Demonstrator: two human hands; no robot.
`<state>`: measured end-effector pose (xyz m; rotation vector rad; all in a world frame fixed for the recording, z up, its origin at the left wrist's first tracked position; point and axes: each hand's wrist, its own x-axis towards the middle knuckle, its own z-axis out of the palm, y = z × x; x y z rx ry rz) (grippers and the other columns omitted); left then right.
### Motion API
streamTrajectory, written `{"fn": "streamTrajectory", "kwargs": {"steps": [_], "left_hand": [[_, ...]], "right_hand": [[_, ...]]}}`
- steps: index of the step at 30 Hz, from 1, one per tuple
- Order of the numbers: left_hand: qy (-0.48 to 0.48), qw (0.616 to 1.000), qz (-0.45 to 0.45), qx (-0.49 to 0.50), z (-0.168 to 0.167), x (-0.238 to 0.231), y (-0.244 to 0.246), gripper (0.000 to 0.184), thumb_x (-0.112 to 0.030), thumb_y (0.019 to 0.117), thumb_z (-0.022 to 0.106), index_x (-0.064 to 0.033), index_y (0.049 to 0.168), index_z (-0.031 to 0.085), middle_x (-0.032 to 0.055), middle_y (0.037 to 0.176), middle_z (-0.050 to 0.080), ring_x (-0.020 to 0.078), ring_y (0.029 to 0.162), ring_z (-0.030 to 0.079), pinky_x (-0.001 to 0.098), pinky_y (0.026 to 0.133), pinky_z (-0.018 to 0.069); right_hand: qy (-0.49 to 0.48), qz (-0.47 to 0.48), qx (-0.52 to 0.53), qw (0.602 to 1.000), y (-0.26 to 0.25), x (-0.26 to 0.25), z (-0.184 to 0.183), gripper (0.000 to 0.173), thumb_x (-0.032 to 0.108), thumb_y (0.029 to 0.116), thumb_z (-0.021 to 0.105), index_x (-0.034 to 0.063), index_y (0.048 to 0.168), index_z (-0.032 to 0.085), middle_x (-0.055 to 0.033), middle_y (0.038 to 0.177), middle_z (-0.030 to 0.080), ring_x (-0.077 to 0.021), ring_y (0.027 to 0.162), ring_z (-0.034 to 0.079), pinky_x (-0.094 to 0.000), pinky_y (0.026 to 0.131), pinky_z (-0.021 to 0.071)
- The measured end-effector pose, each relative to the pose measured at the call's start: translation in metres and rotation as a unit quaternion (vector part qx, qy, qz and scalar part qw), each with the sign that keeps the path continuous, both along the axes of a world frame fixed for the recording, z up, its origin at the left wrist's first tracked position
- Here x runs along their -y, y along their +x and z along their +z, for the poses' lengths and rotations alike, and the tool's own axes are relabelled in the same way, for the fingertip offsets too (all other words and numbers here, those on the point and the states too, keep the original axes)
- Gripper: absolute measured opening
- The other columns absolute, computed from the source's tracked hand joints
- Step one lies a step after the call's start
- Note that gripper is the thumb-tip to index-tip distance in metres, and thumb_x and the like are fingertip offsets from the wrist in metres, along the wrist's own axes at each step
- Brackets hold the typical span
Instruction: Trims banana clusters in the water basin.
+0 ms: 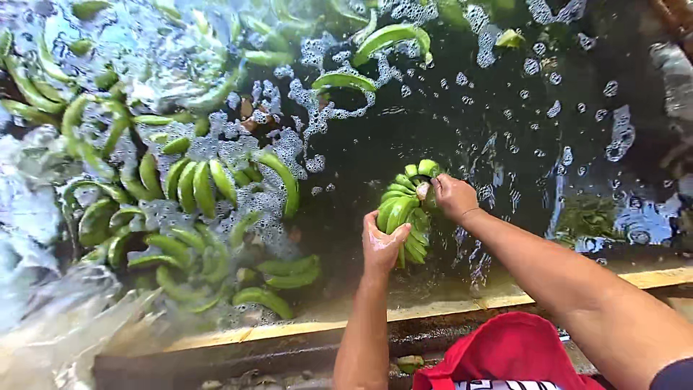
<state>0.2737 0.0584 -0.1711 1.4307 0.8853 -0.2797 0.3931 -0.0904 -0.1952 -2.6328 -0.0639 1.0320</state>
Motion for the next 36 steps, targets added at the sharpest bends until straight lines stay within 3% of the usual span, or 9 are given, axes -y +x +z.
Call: {"fn": "streamTrajectory", "kwargs": {"steps": [13, 16, 19, 23, 26, 29, 31, 34, 36], "left_hand": [[0.124, 0.989, -0.07, -0.029, 0.004, 0.064, 0.032, 0.068, -0.021, 0.0858, 0.082, 0.004, 0.139, 0.047, 0.0268, 0.123, 0.063, 0.0367, 0.112, 0.063, 0.0532, 0.097, 0.052], [0.153, 0.981, -0.122, 0.007, -0.006, 0.066, 0.025, 0.074, -0.02, 0.0832, 0.083, 0.0069, 0.141, 0.046, 0.0295, 0.131, 0.059, 0.04, 0.122, 0.059, 0.0543, 0.105, 0.0477], [0.19, 0.967, -0.166, 0.042, -0.02, 0.054, 0.017, 0.076, -0.02, 0.0824, 0.084, 0.0095, 0.141, 0.046, 0.0313, 0.136, 0.056, 0.0413, 0.127, 0.057, 0.0534, 0.109, 0.0452], [0.116, 0.98, -0.139, 0.078, -0.041, 0.026, -0.004, 0.076, -0.013, 0.0811, 0.083, 0.0061, 0.144, 0.045, 0.0283, 0.134, 0.059, 0.0356, 0.121, 0.061, 0.0508, 0.103, 0.0503], [-0.027, 0.995, 0.038, 0.091, -0.064, 0.021, -0.025, 0.067, -0.011, 0.0842, 0.072, 0.0028, 0.144, 0.043, 0.0181, 0.122, 0.063, 0.0198, 0.102, 0.065, 0.038, 0.089, 0.0562], [-0.096, 0.981, 0.156, 0.061, -0.08, 0.037, -0.053, 0.067, -0.019, 0.0896, 0.061, 0.0005, 0.146, 0.031, 0.0126, 0.113, 0.059, 0.0145, 0.092, 0.063, 0.0335, 0.082, 0.0571], [-0.124, 0.988, 0.095, -0.016, -0.072, 0.052, -0.078, 0.068, -0.009, 0.0974, 0.059, 0.0059, 0.153, 0.022, 0.0266, 0.135, 0.053, 0.0262, 0.115, 0.061, 0.0402, 0.098, 0.0534], [-0.16, 0.98, -0.009, -0.122, -0.059, 0.061, -0.099, 0.052, -0.009, 0.1041, 0.053, 0.0071, 0.149, 0.033, 0.026, 0.138, 0.052, 0.0263, 0.116, 0.059, 0.0399, 0.097, 0.0511], [-0.164, 0.976, 0.064, -0.13, -0.063, 0.051, -0.094, 0.047, -0.016, 0.1107, 0.039, 0.0048, 0.152, 0.028, 0.026, 0.139, 0.05, 0.0281, 0.115, 0.059, 0.0426, 0.096, 0.0518]], "right_hand": [[0.059, -0.288, -0.133, 0.946, -0.046, 0.014, -0.007, 0.054, 0.028, 0.1149, 0.023, -0.013, 0.135, 0.051, -0.0365, 0.134, 0.056, -0.0492, 0.127, 0.055, -0.0628, 0.105, 0.0426], [0.13, -0.381, -0.158, 0.902, -0.051, 0.024, -0.02, 0.056, 0.035, 0.115, 0.023, -0.0088, 0.13, 0.055, -0.03, 0.111, 0.059, -0.0386, 0.091, 0.059, -0.0542, 0.079, 0.048], [0.192, -0.435, -0.247, 0.844, -0.049, 0.039, -0.016, 0.045, 0.042, 0.114, 0.025, 0.0087, 0.097, 0.05, 0.0019, 0.063, 0.039, -0.007, 0.045, 0.035, -0.0224, 0.043, 0.0354], [0.392, -0.491, -0.356, 0.691, -0.042, 0.082, 0.0, 0.049, 0.045, 0.1129, 0.016, 0.0183, 0.081, 0.043, 0.0096, 0.052, 0.034, 0.0, 0.038, 0.03, -0.0151, 0.037, 0.03], [0.437, -0.484, -0.298, 0.697, -0.026, 0.105, 0.011, 0.051, 0.044, 0.1126, 0.012, 0.0208, 0.081, 0.044, 0.0105, 0.052, 0.037, -0.0007, 0.039, 0.033, -0.0159, 0.038, 0.032], [0.361, -0.47, -0.252, 0.765, -0.027, 0.136, 0.005, 0.048, 0.044, 0.113, 0.017, 0.0195, 0.084, 0.046, 0.0079, 0.056, 0.04, -0.0037, 0.042, 0.039, -0.0184, 0.041, 0.0371], [0.248, -0.502, -0.231, 0.796, -0.041, 0.161, -0.011, 0.043, 0.043, 0.1135, 0.023, 0.0162, 0.09, 0.047, 0.0062, 0.059, 0.043, -0.0049, 0.044, 0.042, -0.0198, 0.044, 0.0412], [0.098, -0.603, -0.173, 0.772, -0.078, 0.197, -0.037, 0.036, 0.036, 0.1142, 0.031, 0.0081, 0.104, 0.052, 0.0028, 0.066, 0.045, -0.0076, 0.049, 0.044, -0.0237, 0.05, 0.0448], [0.057, -0.654, -0.133, 0.742, -0.094, 0.209, -0.04, 0.036, 0.035, 0.1145, 0.029, 0.0074, 0.104, 0.05, 0.0014, 0.068, 0.043, -0.0087, 0.05, 0.044, -0.0247, 0.051, 0.0448]]}}
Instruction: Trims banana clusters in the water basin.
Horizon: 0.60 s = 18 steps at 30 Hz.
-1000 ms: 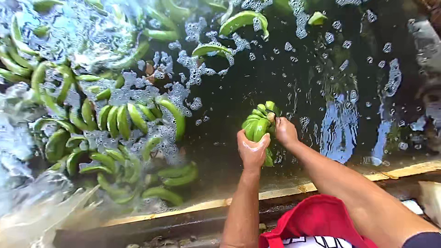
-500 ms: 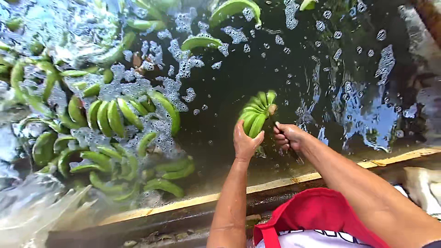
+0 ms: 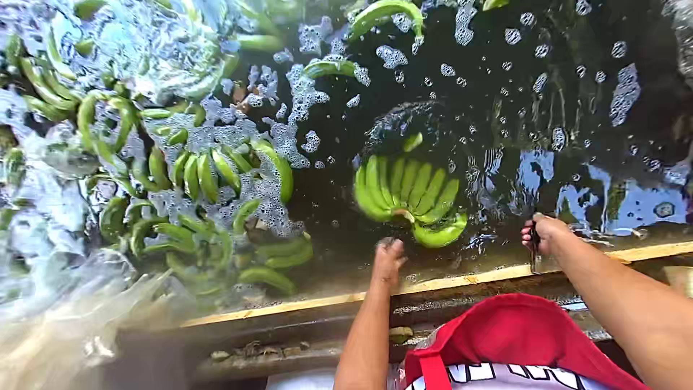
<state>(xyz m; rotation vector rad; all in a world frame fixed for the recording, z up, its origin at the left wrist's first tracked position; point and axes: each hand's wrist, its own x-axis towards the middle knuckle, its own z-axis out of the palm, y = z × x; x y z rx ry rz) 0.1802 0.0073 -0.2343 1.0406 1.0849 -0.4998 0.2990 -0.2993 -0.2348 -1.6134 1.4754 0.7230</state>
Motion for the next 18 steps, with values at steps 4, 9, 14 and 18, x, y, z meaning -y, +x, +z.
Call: {"fn": "streamTrajectory", "kwargs": {"steps": [4, 9, 14, 18], "left_hand": [[-0.028, 0.984, 0.173, 0.005, -0.03, -0.021, 0.023, 0.052, -0.038, 0.1123, 0.031, -0.0094, 0.155, 0.031, 0.0206, 0.142, 0.052, 0.0305, 0.12, 0.058, 0.0496, 0.097, 0.0522], [-0.077, 0.983, 0.164, -0.026, -0.02, 0.003, 0.015, 0.04, -0.021, 0.1105, 0.038, -0.004, 0.146, 0.038, 0.0201, 0.128, 0.057, 0.0286, 0.106, 0.061, 0.0463, 0.087, 0.0548], [-0.109, 0.984, 0.14, 0.007, 0.022, 0.039, 0.019, 0.038, 0.0, 0.1038, 0.047, -0.0001, 0.141, 0.038, 0.0172, 0.115, 0.061, 0.0228, 0.096, 0.066, 0.0377, 0.084, 0.0579], [-0.098, 0.974, 0.205, 0.007, 0.034, 0.073, 0.033, 0.034, 0.005, 0.1018, 0.051, 0.0007, 0.135, 0.044, 0.0161, 0.112, 0.061, 0.022, 0.095, 0.065, 0.0365, 0.083, 0.0578]], "right_hand": [[0.023, 0.148, 0.025, 0.988, 0.002, -0.017, 0.03, 0.045, 0.037, 0.1149, 0.025, 0.0017, 0.12, 0.053, 0.0003, 0.076, 0.045, -0.0081, 0.056, 0.046, -0.0254, 0.057, 0.045], [0.046, 0.471, 0.08, 0.877, 0.007, -0.057, 0.048, 0.048, 0.026, 0.1141, 0.031, -0.012, 0.129, 0.057, -0.0322, 0.11, 0.064, -0.042, 0.1, 0.065, -0.0577, 0.093, 0.0489], [-0.043, 0.598, 0.065, 0.797, 0.014, -0.097, 0.047, 0.046, 0.026, 0.1135, 0.034, -0.0104, 0.125, 0.06, -0.0363, 0.121, 0.064, -0.0537, 0.118, 0.061, -0.0695, 0.096, 0.0451], [-0.08, 0.584, 0.015, 0.808, 0.028, -0.107, 0.041, 0.051, 0.03, 0.1142, 0.029, -0.0094, 0.13, 0.057, -0.0348, 0.127, 0.063, -0.051, 0.123, 0.06, -0.0686, 0.098, 0.0451]]}}
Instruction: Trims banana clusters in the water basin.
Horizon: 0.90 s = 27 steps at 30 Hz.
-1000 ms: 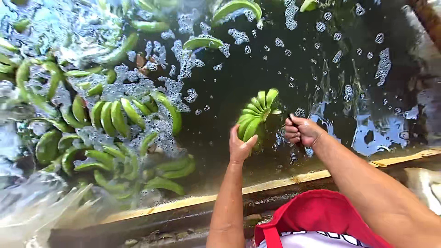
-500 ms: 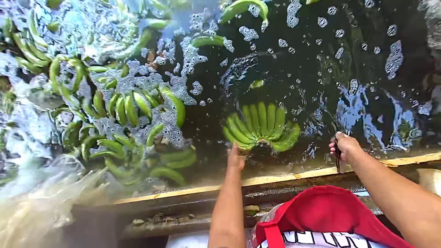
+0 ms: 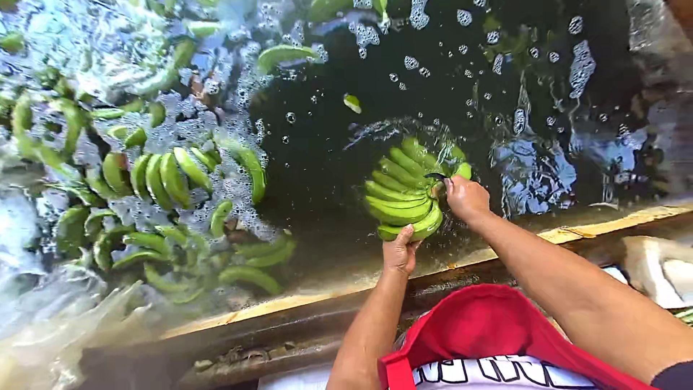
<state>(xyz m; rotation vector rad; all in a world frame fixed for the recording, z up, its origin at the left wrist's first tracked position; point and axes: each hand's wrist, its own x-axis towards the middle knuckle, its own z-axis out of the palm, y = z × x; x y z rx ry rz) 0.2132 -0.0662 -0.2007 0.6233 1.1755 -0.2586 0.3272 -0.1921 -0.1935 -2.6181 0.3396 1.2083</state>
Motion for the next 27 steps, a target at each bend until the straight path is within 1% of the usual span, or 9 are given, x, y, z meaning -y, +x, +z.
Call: {"fn": "streamTrajectory", "kwargs": {"steps": [2, 3, 4, 6, 9, 12, 15, 20, 27], "left_hand": [[0.007, 1.0, 0.009, 0.0, -0.005, 0.008, 0.003, 0.035, 0.006, 0.1007, 0.053, 0.0004, 0.135, 0.045, 0.0162, 0.111, 0.062, 0.0225, 0.094, 0.065, 0.0372, 0.082, 0.0581], [0.008, 1.0, 0.003, 0.007, -0.01, 0.007, 0.003, 0.037, 0.006, 0.1002, 0.053, 0.0002, 0.136, 0.045, 0.0161, 0.112, 0.062, 0.0226, 0.095, 0.066, 0.0374, 0.083, 0.0583], [0.01, 1.0, -0.008, 0.017, -0.015, 0.003, 0.003, 0.038, 0.007, 0.0998, 0.053, -0.0004, 0.136, 0.044, 0.0152, 0.111, 0.063, 0.0217, 0.094, 0.066, 0.037, 0.082, 0.0588], [0.008, 0.999, -0.035, 0.03, -0.024, -0.01, 0.001, 0.038, 0.007, 0.1004, 0.051, -0.0013, 0.136, 0.043, 0.0133, 0.109, 0.063, 0.0201, 0.092, 0.067, 0.0361, 0.082, 0.0586], [0.017, 0.999, -0.038, 0.02, -0.044, -0.034, -0.004, 0.034, -0.005, 0.1058, 0.045, -0.0035, 0.14, 0.042, 0.0128, 0.115, 0.062, 0.0194, 0.095, 0.065, 0.0362, 0.085, 0.0562], [0.039, 0.999, 0.003, -0.01, -0.06, -0.04, 0.001, 0.045, -0.032, 0.1116, 0.039, -0.0084, 0.15, 0.036, 0.0184, 0.137, 0.054, 0.0268, 0.114, 0.059, 0.0429, 0.093, 0.052], [0.088, 0.996, 0.024, -0.02, -0.067, -0.033, 0.01, 0.056, -0.042, 0.1103, 0.039, -0.0104, 0.155, 0.03, 0.02, 0.147, 0.048, 0.0304, 0.124, 0.056, 0.0483, 0.098, 0.0512], [0.153, 0.985, -0.026, -0.078, -0.058, -0.036, 0.025, 0.064, -0.052, 0.1089, 0.037, -0.0139, 0.159, 0.026, 0.0221, 0.147, 0.05, 0.0352, 0.124, 0.058, 0.0548, 0.097, 0.0526], [0.098, 0.989, -0.068, -0.091, -0.042, -0.05, 0.03, 0.068, -0.061, 0.1072, 0.029, -0.0122, 0.155, 0.032, 0.0221, 0.143, 0.052, 0.0355, 0.117, 0.061, 0.051, 0.091, 0.055]], "right_hand": [[0.048, -0.039, -0.025, 0.998, -0.008, 0.009, -0.009, 0.051, 0.028, 0.1144, 0.028, -0.0114, 0.13, 0.057, -0.0359, 0.121, 0.064, -0.0509, 0.114, 0.064, -0.0668, 0.095, 0.0479], [0.101, -0.064, -0.019, 0.993, -0.018, 0.019, -0.015, 0.05, 0.027, 0.1142, 0.03, -0.0119, 0.121, 0.061, -0.033, 0.103, 0.065, -0.0456, 0.091, 0.067, -0.0606, 0.08, 0.0525], [0.16, -0.093, -0.037, 0.982, -0.029, 0.028, -0.014, 0.047, 0.029, 0.1143, 0.03, -0.0062, 0.108, 0.06, -0.0184, 0.08, 0.057, -0.0279, 0.064, 0.056, -0.0425, 0.058, 0.0478], [0.27, -0.173, -0.195, 0.927, -0.034, 0.045, 0.008, 0.038, 0.03, 0.1142, 0.029, 0.0071, 0.094, 0.052, 0.004, 0.063, 0.043, -0.004, 0.046, 0.039, -0.0188, 0.045, 0.0367], [0.234, -0.108, -0.253, 0.933, -0.035, 0.075, 0.007, 0.036, 0.026, 0.1141, 0.032, 0.0045, 0.099, 0.056, 0.0014, 0.064, 0.048, -0.0056, 0.049, 0.046, -0.0199, 0.049, 0.0434], [0.056, 0.107, -0.235, 0.964, -0.025, 0.1, -0.019, 0.044, 0.025, 0.1131, 0.038, -0.0088, 0.128, 0.062, -0.0339, 0.121, 0.064, -0.046, 0.116, 0.062, -0.0631, 0.102, 0.0436], [0.082, 0.141, -0.254, 0.953, -0.027, 0.084, -0.01, 0.046, 0.023, 0.1133, 0.037, -0.009, 0.142, 0.052, -0.0379, 0.138, 0.055, -0.0535, 0.134, 0.049, -0.0671, 0.112, 0.0328], [0.217, 0.029, -0.277, 0.936, -0.035, 0.025, 0.019, 0.055, 0.014, 0.1022, 0.064, 0.0003, 0.15, 0.04, -0.0244, 0.107, 0.061, -0.0301, 0.083, 0.061, -0.0479, 0.08, 0.052], [0.218, -0.131, -0.34, 0.905, -0.038, -0.017, 0.01, 0.029, 0.01, 0.1098, 0.044, -0.0034, 0.135, 0.044, -0.0108, 0.085, 0.057, -0.0103, 0.056, 0.057, -0.0245, 0.056, 0.0535]]}}
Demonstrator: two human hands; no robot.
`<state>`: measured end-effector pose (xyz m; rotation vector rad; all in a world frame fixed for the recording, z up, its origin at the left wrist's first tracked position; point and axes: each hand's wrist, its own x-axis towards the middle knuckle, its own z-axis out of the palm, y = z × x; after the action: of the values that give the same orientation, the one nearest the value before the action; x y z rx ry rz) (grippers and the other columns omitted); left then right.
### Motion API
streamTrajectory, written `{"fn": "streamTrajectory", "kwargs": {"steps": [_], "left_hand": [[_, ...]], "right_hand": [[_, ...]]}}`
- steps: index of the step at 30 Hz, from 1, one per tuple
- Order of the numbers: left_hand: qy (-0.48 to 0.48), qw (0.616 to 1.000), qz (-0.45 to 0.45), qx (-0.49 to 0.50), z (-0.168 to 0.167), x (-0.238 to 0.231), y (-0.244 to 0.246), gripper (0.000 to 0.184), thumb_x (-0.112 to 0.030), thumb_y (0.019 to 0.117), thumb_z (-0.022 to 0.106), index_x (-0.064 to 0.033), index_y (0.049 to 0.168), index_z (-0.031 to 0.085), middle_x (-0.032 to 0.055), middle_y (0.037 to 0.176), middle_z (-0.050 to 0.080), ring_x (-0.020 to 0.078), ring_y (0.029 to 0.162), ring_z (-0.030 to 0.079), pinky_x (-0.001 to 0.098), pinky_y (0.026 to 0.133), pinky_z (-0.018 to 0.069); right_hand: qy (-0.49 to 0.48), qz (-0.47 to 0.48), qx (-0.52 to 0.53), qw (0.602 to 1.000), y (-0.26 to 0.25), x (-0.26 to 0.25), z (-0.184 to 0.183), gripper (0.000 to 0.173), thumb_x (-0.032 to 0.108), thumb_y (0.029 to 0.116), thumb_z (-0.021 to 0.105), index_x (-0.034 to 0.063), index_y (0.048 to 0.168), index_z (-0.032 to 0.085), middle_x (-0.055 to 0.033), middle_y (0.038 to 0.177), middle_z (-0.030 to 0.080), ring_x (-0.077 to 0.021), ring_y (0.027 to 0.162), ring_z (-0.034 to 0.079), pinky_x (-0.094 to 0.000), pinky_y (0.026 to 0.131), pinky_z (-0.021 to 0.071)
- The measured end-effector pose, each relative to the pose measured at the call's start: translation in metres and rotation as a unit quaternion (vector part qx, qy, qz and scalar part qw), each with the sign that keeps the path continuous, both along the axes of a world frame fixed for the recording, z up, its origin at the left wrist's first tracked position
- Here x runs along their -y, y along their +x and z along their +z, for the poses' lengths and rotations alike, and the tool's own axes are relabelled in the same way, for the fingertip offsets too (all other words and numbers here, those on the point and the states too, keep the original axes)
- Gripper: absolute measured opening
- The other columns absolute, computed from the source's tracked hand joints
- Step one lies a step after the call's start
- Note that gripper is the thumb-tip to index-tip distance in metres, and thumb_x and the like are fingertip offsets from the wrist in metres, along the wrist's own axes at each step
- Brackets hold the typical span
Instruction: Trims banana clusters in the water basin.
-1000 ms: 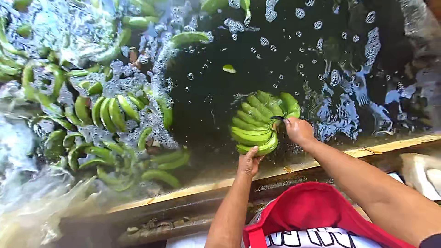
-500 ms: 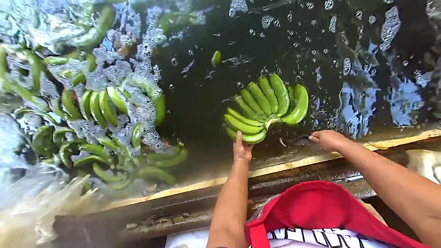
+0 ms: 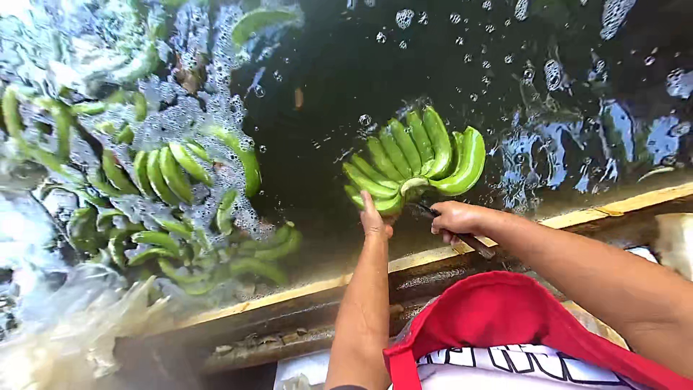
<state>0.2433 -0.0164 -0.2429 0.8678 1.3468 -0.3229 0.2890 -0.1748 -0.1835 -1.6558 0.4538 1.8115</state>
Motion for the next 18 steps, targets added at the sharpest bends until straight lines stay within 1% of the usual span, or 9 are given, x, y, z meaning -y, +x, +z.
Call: {"fn": "streamTrajectory", "kwargs": {"steps": [2, 4, 5, 7, 9, 10, 12, 14, 18], "left_hand": [[-0.002, 1.0, -0.001, 0.006, 0.0, 0.001, -0.001, 0.067, -0.06, 0.1076, 0.029, -0.0132, 0.157, 0.03, 0.0223, 0.143, 0.052, 0.0358, 0.116, 0.061, 0.0513, 0.09, 0.0556], [0.0, 1.0, 0.0, 0.011, -0.001, 0.001, -0.003, 0.066, -0.058, 0.1081, 0.032, -0.0138, 0.157, 0.029, 0.023, 0.145, 0.051, 0.0376, 0.119, 0.061, 0.0535, 0.092, 0.0554], [0.001, 1.0, 0.001, 0.013, 0.0, 0.001, -0.003, 0.065, -0.057, 0.1083, 0.032, -0.014, 0.157, 0.029, 0.0233, 0.145, 0.051, 0.0381, 0.12, 0.06, 0.0543, 0.092, 0.0551], [0.006, 1.0, 0.0, 0.016, 0.002, 0.0, -0.004, 0.064, -0.055, 0.1088, 0.034, -0.0143, 0.158, 0.028, 0.0239, 0.146, 0.05, 0.0388, 0.12, 0.06, 0.055, 0.092, 0.0554], [0.015, 1.0, -0.009, 0.024, 0.004, -0.001, -0.004, 0.063, -0.053, 0.1094, 0.034, -0.0137, 0.158, 0.028, 0.0241, 0.143, 0.052, 0.0379, 0.115, 0.062, 0.0533, 0.088, 0.0565], [0.02, 0.999, -0.014, 0.028, 0.005, -0.001, -0.005, 0.062, -0.052, 0.1097, 0.034, -0.0129, 0.157, 0.028, 0.0244, 0.141, 0.053, 0.0373, 0.112, 0.063, 0.0524, 0.086, 0.0571], [0.022, 0.998, -0.035, 0.041, 0.005, -0.002, -0.008, 0.061, -0.051, 0.1107, 0.031, -0.0119, 0.158, 0.026, 0.0248, 0.141, 0.052, 0.0363, 0.112, 0.063, 0.0511, 0.086, 0.057], [0.029, 0.998, -0.046, 0.045, 0.004, -0.002, -0.01, 0.061, -0.05, 0.1107, 0.031, -0.0111, 0.157, 0.026, 0.0247, 0.14, 0.053, 0.0357, 0.109, 0.064, 0.05, 0.084, 0.0574], [0.025, 0.996, -0.061, 0.052, -0.002, -0.003, -0.017, 0.064, -0.053, 0.1091, 0.036, -0.0137, 0.158, 0.024, 0.0243, 0.138, 0.054, 0.0354, 0.108, 0.065, 0.0497, 0.082, 0.0584]], "right_hand": [[-0.019, -0.027, -0.022, 0.999, 0.0, -0.001, -0.003, 0.029, 0.012, 0.1112, 0.037, -0.0035, 0.135, 0.043, -0.0133, 0.083, 0.061, -0.0138, 0.053, 0.061, -0.0269, 0.054, 0.0558], [-0.026, -0.023, -0.032, 0.999, 0.001, 0.0, -0.004, 0.028, 0.015, 0.1118, 0.034, -0.0044, 0.128, 0.047, -0.0119, 0.074, 0.061, -0.0143, 0.052, 0.062, -0.0271, 0.053, 0.0559], [-0.029, -0.017, -0.036, 0.999, 0.003, 0.001, -0.003, 0.029, 0.015, 0.1122, 0.033, -0.005, 0.126, 0.049, -0.0118, 0.073, 0.061, -0.0142, 0.052, 0.062, -0.0271, 0.054, 0.0556], [-0.037, -0.001, -0.049, 0.998, 0.009, 0.001, -0.004, 0.031, 0.017, 0.1127, 0.032, -0.0044, 0.126, 0.05, -0.012, 0.074, 0.061, -0.0147, 0.054, 0.061, -0.0284, 0.056, 0.0551], [-0.039, 0.006, -0.045, 0.998, 0.012, 0.002, -0.006, 0.031, 0.017, 0.1123, 0.033, -0.0051, 0.123, 0.053, -0.0118, 0.073, 0.061, -0.0153, 0.053, 0.061, -0.0296, 0.057, 0.0555], [-0.042, 0.011, -0.038, 0.998, 0.013, 0.0, -0.006, 0.03, 0.017, 0.112, 0.034, -0.0047, 0.121, 0.054, -0.0109, 0.071, 0.061, -0.0149, 0.052, 0.06, -0.0288, 0.056, 0.055], [-0.056, 0.021, -0.025, 0.998, 0.016, -0.004, -0.007, 0.028, 0.017, 0.1117, 0.036, -0.0036, 0.114, 0.055, -0.0093, 0.067, 0.058, -0.0145, 0.049, 0.057, -0.0277, 0.052, 0.0523], [-0.068, 0.051, -0.015, 0.996, 0.021, -0.009, -0.004, 0.028, 0.018, 0.1114, 0.037, -0.0036, 0.108, 0.056, -0.0094, 0.063, 0.057, -0.0146, 0.047, 0.055, -0.0271, 0.048, 0.0491], [-0.088, 0.12, -0.018, 0.989, 0.035, -0.023, 0.002, 0.029, 0.016, 0.1104, 0.038, -0.0061, 0.107, 0.058, -0.0118, 0.067, 0.058, -0.0149, 0.05, 0.054, -0.0277, 0.051, 0.0477]]}}
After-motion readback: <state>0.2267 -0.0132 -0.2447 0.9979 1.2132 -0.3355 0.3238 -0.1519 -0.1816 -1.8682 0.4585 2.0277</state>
